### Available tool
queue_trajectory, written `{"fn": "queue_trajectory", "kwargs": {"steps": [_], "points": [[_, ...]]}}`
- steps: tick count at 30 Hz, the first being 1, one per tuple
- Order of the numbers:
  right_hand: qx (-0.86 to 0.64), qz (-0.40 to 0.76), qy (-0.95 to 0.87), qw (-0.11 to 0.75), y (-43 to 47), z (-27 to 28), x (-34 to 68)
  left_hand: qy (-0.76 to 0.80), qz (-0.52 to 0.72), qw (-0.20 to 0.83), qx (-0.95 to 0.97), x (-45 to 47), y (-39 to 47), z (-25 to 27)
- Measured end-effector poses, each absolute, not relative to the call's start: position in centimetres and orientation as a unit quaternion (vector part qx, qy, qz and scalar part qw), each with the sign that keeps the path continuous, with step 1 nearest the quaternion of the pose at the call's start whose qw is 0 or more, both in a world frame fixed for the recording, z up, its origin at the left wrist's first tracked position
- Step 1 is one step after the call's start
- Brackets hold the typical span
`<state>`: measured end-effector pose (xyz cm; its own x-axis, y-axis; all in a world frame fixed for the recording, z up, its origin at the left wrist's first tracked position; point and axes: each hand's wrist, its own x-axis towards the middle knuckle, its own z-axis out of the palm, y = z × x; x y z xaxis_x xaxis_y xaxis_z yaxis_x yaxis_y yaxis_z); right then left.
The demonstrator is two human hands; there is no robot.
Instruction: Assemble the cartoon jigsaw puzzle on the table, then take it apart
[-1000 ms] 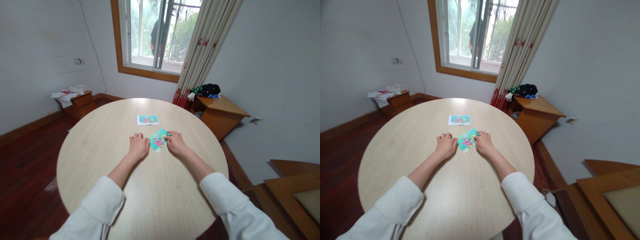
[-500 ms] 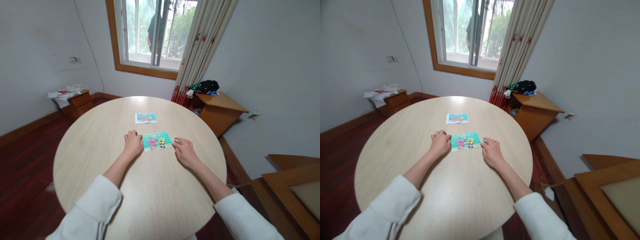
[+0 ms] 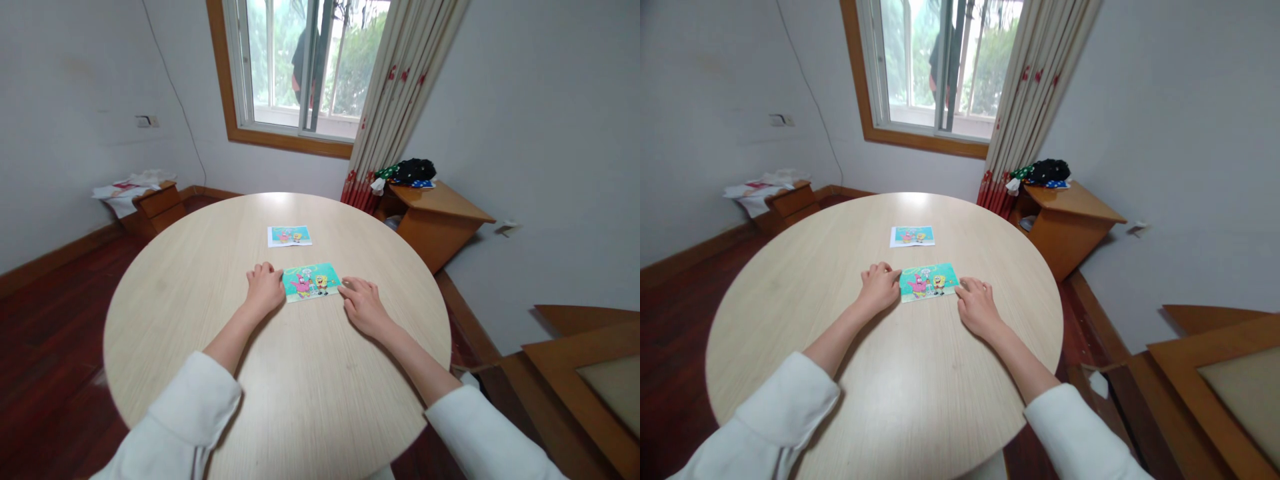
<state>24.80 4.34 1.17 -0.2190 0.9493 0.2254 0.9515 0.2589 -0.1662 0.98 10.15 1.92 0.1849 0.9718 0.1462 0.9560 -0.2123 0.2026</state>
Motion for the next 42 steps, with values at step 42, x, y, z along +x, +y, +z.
{"fn": "queue_trajectory", "kwargs": {"steps": [42], "points": [[-0.705,0.079,-0.664,0.234,4.6,0.4,25.5,0.678,0.215,0.171,0.682,0.7,11.5,0.8]]}}
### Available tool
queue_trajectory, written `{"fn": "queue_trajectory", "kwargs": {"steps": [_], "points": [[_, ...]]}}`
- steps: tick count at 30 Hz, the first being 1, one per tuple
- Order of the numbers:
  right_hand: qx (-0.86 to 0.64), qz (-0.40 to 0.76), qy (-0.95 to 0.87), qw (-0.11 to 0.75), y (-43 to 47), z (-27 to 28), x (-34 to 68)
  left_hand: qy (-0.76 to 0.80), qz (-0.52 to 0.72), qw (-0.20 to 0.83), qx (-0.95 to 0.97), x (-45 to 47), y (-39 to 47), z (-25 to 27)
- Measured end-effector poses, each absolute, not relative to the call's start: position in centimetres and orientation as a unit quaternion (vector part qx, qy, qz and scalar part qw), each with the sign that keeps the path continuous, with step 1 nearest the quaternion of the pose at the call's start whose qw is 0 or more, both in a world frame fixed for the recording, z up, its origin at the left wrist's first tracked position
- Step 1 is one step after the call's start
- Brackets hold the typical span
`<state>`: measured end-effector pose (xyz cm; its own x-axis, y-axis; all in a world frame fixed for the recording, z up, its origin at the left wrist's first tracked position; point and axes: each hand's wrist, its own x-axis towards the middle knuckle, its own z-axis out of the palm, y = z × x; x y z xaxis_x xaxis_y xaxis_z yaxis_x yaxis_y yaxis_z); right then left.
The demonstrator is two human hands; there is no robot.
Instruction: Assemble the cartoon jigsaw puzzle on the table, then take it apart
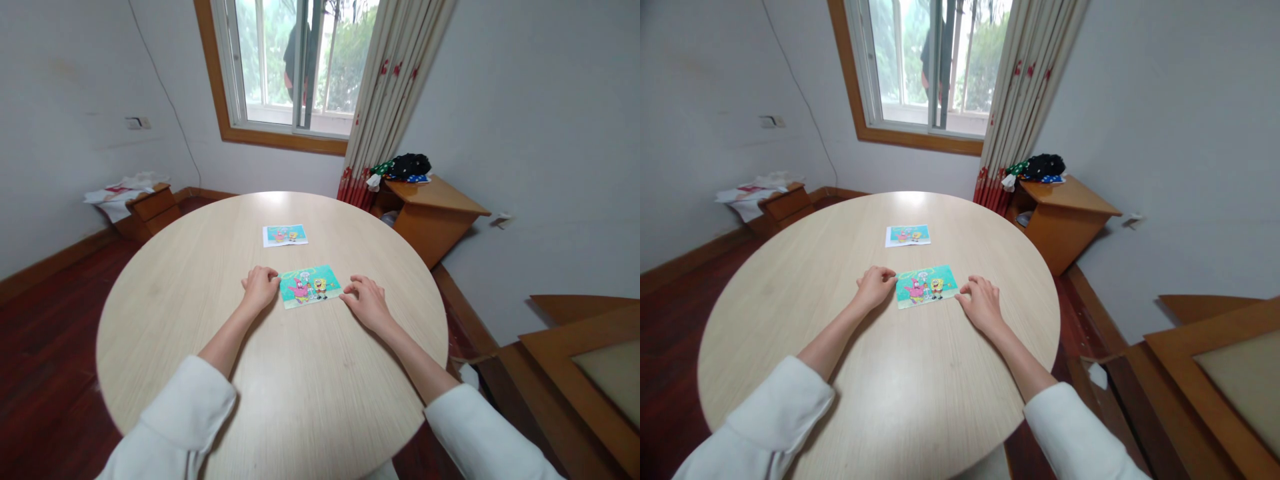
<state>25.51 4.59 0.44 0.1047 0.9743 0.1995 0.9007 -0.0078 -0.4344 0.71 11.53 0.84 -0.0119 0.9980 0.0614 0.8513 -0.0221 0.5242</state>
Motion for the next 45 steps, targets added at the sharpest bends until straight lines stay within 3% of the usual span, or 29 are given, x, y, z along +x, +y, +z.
{"fn": "queue_trajectory", "kwargs": {"steps": [7,15,23,32,45], "points": [[-0.709,0.066,-0.661,0.236,4.7,0.5,25.5,0.676,0.215,0.200,0.676,0.7,11.6,1.2],[-0.710,0.063,-0.658,0.243,4.8,0.4,25.5,0.690,0.184,0.139,0.686,0.1,11.2,1.9],[-0.705,0.011,-0.662,0.255,5.1,-0.1,25.4,0.692,0.193,0.156,0.678,0.1,10.9,2.1],[-0.697,-0.035,-0.681,0.222,4.7,0.4,24.8,0.657,0.226,0.297,0.655,-1.2,12.0,1.5],[-0.720,0.061,-0.654,0.224,4.3,0.8,24.1,0.623,0.315,0.560,0.447,0.5,10.9,3.1]]}}
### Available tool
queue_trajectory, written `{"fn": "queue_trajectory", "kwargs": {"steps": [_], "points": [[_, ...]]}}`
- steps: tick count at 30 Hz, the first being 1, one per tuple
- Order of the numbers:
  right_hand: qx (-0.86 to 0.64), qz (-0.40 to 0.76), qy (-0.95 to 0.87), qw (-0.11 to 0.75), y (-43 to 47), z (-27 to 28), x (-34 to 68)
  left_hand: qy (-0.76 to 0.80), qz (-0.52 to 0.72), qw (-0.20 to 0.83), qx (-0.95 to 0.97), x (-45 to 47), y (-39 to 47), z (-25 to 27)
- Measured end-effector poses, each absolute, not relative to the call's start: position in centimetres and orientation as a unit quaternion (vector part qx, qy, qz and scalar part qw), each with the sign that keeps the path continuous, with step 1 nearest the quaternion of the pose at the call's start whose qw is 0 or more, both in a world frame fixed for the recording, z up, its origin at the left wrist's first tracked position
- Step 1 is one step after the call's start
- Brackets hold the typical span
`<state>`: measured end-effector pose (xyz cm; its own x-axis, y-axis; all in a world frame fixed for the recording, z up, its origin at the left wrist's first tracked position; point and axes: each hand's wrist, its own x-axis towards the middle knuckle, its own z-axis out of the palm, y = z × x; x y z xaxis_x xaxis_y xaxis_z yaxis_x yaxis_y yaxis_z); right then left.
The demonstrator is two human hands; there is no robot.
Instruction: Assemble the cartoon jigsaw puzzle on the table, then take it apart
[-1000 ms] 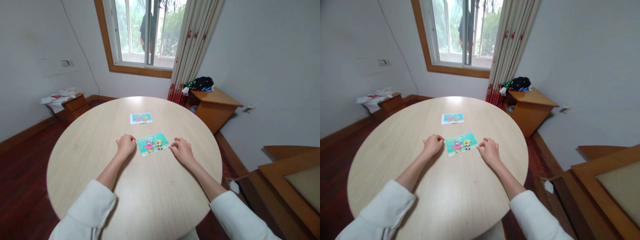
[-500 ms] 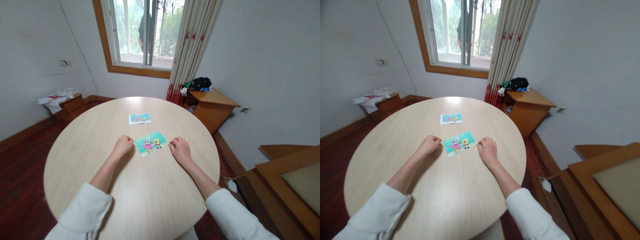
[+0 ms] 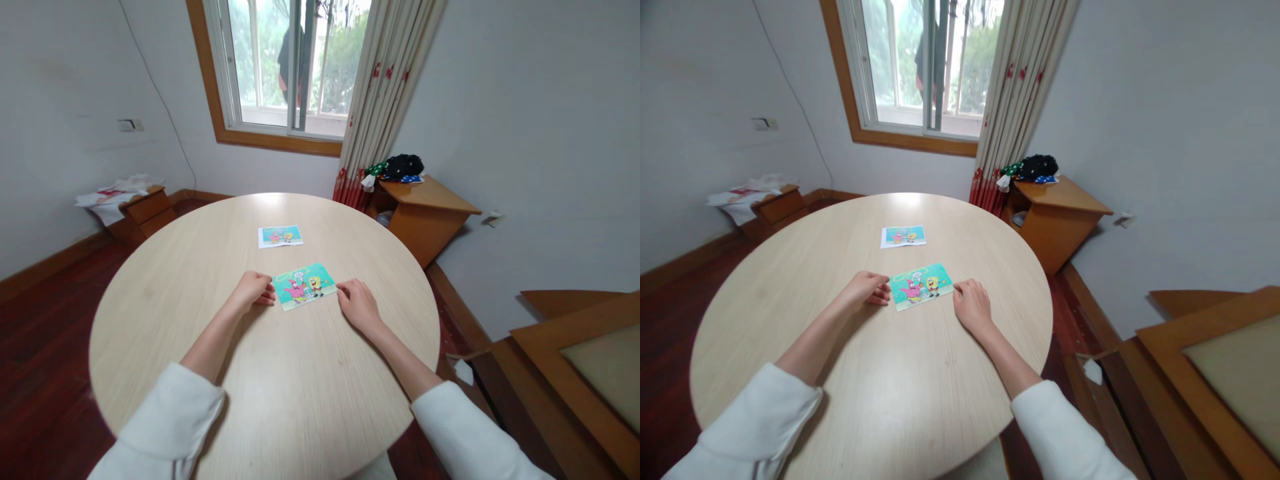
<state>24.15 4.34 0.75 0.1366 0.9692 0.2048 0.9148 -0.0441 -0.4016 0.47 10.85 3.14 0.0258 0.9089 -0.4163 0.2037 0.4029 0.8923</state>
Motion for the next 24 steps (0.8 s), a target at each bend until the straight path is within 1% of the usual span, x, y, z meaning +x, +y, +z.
{"fn": "queue_trajectory", "kwargs": {"steps": [8,15,20,24], "points": [[-0.716,0.061,-0.657,0.228,4.2,0.8,24.2,0.562,0.372,0.659,0.334,0.6,10.7,3.7],[-0.708,0.052,-0.662,0.238,4.2,0.7,24.3,0.533,0.400,0.719,0.198,-0.4,11.6,3.6],[-0.706,0.047,-0.662,0.247,4.4,0.4,24.4,0.504,0.419,0.739,0.155,-0.7,11.9,3.3],[-0.704,0.051,-0.664,0.248,4.4,0.3,24.4,0.516,0.407,0.727,0.199,-0.4,11.8,3.4]]}}
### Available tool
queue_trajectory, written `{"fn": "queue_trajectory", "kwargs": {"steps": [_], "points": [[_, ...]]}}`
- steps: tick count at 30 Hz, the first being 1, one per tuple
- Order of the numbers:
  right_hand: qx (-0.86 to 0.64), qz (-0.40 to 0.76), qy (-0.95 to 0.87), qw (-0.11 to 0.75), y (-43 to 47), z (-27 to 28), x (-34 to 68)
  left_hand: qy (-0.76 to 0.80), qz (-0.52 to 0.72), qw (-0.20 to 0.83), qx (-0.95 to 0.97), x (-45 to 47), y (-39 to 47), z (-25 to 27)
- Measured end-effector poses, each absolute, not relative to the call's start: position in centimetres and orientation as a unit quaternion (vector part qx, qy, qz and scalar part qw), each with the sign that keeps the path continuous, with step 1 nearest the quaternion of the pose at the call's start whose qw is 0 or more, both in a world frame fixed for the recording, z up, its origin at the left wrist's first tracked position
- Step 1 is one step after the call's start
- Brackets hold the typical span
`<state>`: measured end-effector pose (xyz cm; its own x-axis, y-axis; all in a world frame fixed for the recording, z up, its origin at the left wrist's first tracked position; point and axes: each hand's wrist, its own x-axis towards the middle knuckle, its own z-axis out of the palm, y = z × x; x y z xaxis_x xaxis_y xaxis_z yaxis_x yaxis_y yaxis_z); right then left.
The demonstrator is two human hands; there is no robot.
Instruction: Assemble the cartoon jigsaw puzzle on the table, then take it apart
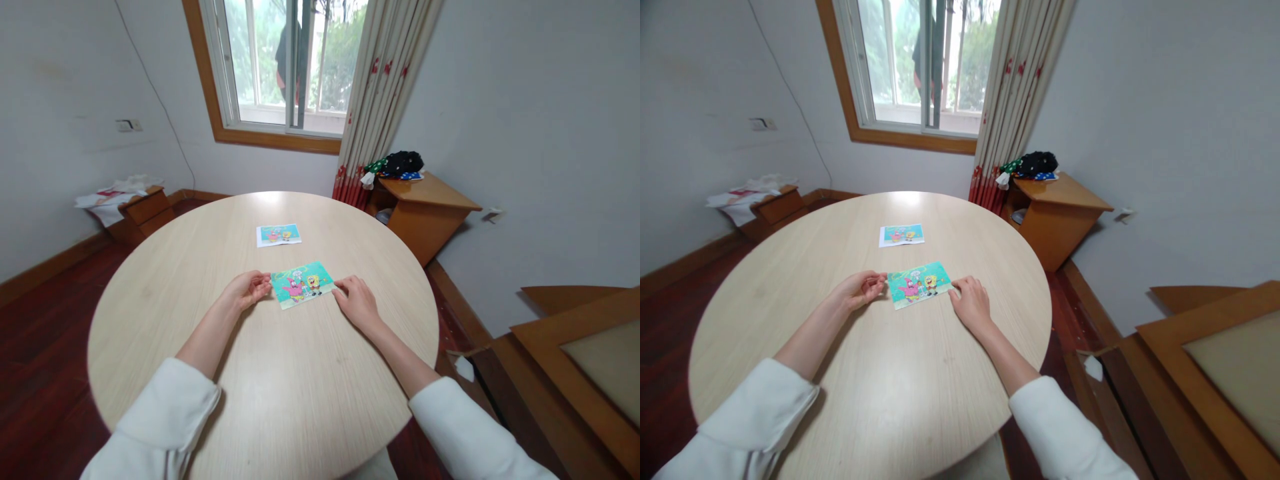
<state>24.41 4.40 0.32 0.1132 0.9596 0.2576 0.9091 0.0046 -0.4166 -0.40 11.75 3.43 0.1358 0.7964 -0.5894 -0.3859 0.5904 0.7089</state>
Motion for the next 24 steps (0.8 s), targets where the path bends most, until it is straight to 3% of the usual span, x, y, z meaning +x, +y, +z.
{"fn": "queue_trajectory", "kwargs": {"steps": [12,24], "points": [[-0.697,0.059,-0.667,0.257,4.5,0.2,24.5,0.595,0.331,0.608,0.410,0.5,11.1,2.7],[-0.701,0.050,-0.659,0.266,4.4,0.2,24.5,0.589,0.276,0.597,0.470,0.7,10.7,3.2]]}}
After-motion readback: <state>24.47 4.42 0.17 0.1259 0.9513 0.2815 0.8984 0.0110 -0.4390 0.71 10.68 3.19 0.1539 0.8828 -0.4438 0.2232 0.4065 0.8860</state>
